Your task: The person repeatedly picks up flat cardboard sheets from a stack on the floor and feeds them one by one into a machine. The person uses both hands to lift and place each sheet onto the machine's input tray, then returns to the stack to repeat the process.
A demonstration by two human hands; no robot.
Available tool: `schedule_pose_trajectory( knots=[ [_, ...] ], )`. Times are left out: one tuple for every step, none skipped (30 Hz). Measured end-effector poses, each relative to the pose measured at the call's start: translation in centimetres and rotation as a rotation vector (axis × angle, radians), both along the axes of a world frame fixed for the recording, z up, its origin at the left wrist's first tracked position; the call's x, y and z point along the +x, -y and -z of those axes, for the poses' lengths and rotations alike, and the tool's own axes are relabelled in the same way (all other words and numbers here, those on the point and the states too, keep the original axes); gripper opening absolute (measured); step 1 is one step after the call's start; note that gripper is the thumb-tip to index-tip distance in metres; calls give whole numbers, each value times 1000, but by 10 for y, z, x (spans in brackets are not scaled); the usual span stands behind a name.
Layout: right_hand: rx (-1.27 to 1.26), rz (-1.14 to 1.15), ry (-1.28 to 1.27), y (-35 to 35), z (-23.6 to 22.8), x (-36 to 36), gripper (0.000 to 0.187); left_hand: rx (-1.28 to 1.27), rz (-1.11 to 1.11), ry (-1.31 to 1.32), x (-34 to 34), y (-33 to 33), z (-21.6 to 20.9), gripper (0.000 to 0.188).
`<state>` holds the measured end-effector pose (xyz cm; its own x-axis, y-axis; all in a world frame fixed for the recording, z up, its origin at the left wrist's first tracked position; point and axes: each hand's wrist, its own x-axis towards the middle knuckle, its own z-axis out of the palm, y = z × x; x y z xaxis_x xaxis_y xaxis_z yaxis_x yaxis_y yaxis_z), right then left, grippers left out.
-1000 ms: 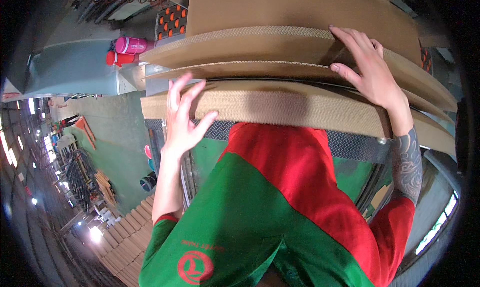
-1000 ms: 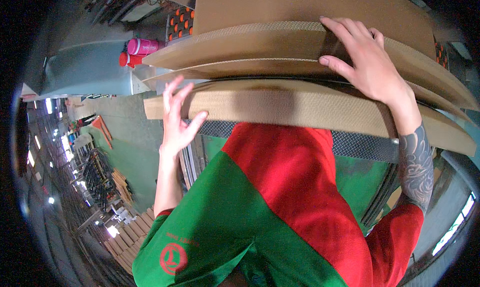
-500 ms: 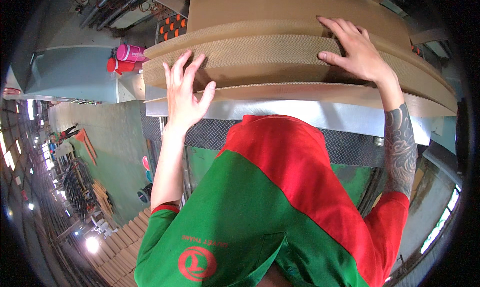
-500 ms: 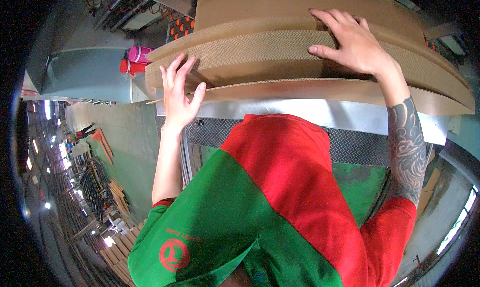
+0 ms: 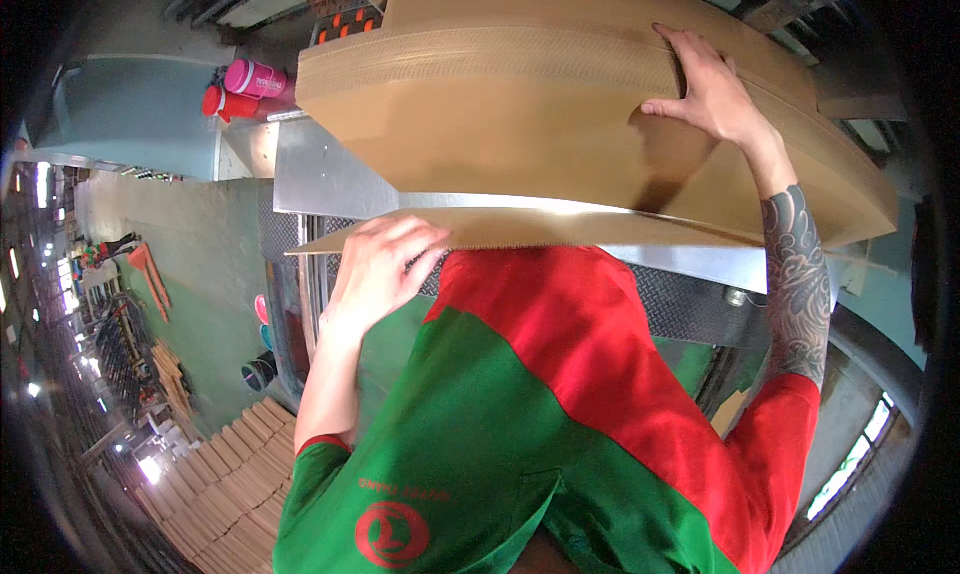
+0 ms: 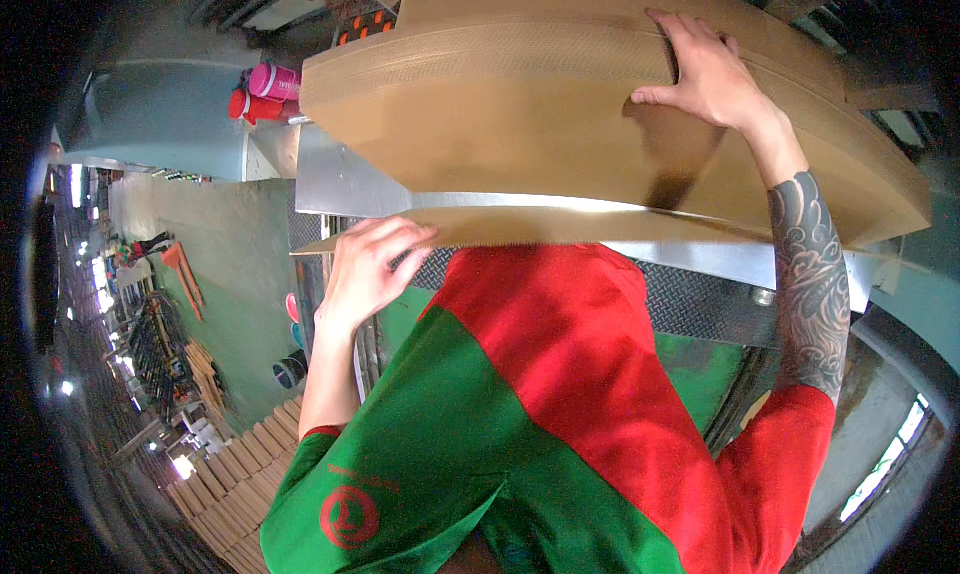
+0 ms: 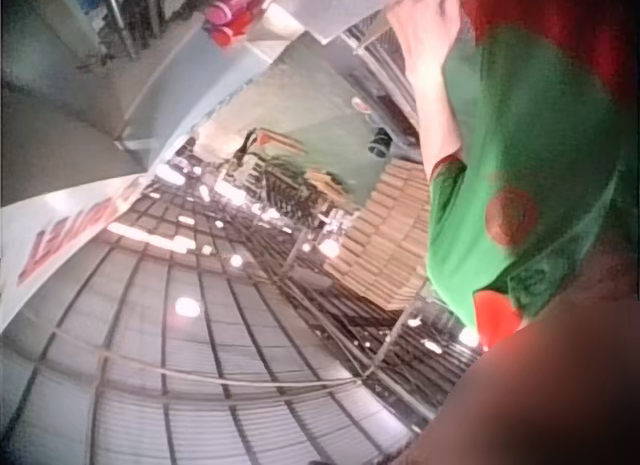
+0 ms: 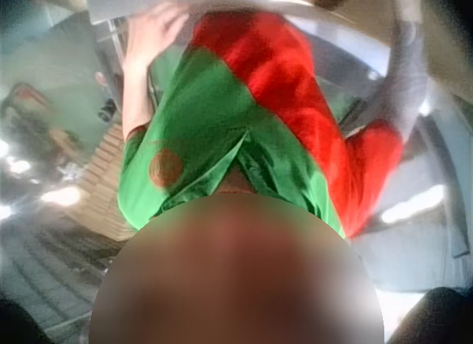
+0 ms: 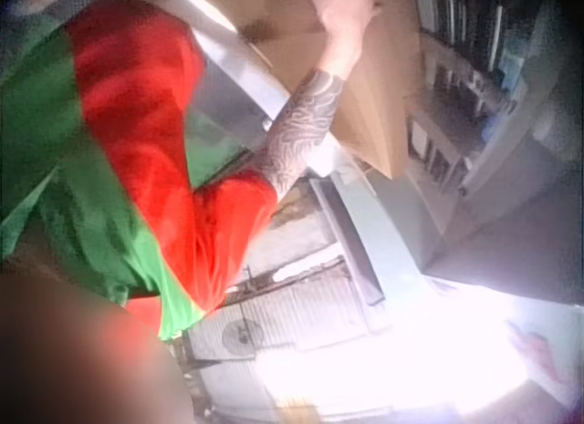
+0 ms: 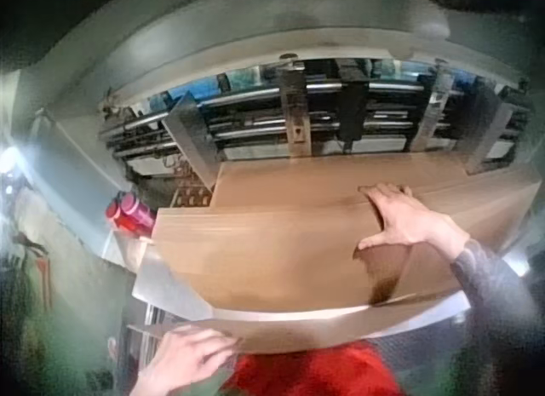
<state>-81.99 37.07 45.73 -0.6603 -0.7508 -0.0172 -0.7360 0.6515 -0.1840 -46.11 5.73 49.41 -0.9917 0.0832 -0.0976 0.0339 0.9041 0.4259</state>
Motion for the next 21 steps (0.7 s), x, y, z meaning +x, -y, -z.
schedule_pose_trajectory(
  knots=[
    [13,-9,-3,1,0,-3,100,6,-20,104,6,-3,-2,35],
    [29,-16,-11,2,0,-6,100,16,-10,134,13,-6,-5,34],
    [12,-32,-24,3,0,-8,100,71,-22,90,22,-10,-7,32],
    [-2,-45,-40,4,0,-9,101,122,-53,96,32,-15,-10,31],
    [2,-44,-46,6,-1,-10,101,174,-84,104,39,-17,-12,30],
    [0,-52,-47,5,-1,-8,101,129,-65,117,48,-17,-13,31],
    [13,-46,-45,6,-1,-7,101,221,-208,187,55,-12,-13,33],
    [-1,-52,-59,5,-1,-5,100,314,-350,254,61,-5,-12,37],
    [13,-35,-42,5,-1,-3,100,406,-493,318,68,3,-10,42],
    [3,-32,-39,5,-2,-1,100,224,-500,446,72,20,-8,51],
    [-24,-41,-41,5,-2,0,99,36,-484,536,73,43,-3,61],
    [-21,-37,-39,6,-2,1,100,-10,-565,714,74,61,7,67],
    [-34,-44,-44,6,-2,2,100,-49,-622,819,75,82,16,74],
    [-43,-38,-40,7,-2,2,100,16,-594,885,74,101,28,79],
    [-32,-43,-65,7,-1,1,100,63,-588,950,75,113,44,85],
    [-14,-32,-79,6,0,1,101,176,-664,998,78,122,58,87],
    [18,-2,-89,5,2,0,101,324,-726,1013,81,127,73,84],
    [-18,-21,-100,4,5,0,101,451,-810,1054,82,131,88,81],
    [-44,-15,-105,3,7,-2,101,552,-900,1098,82,135,100,78],
    [-54,8,-90,0,10,-3,101,558,-974,1073,82,131,115,75],
    [-61,-7,-89,-4,14,-3,101,612,-1063,1025,84,127,125,72]
  ],
)
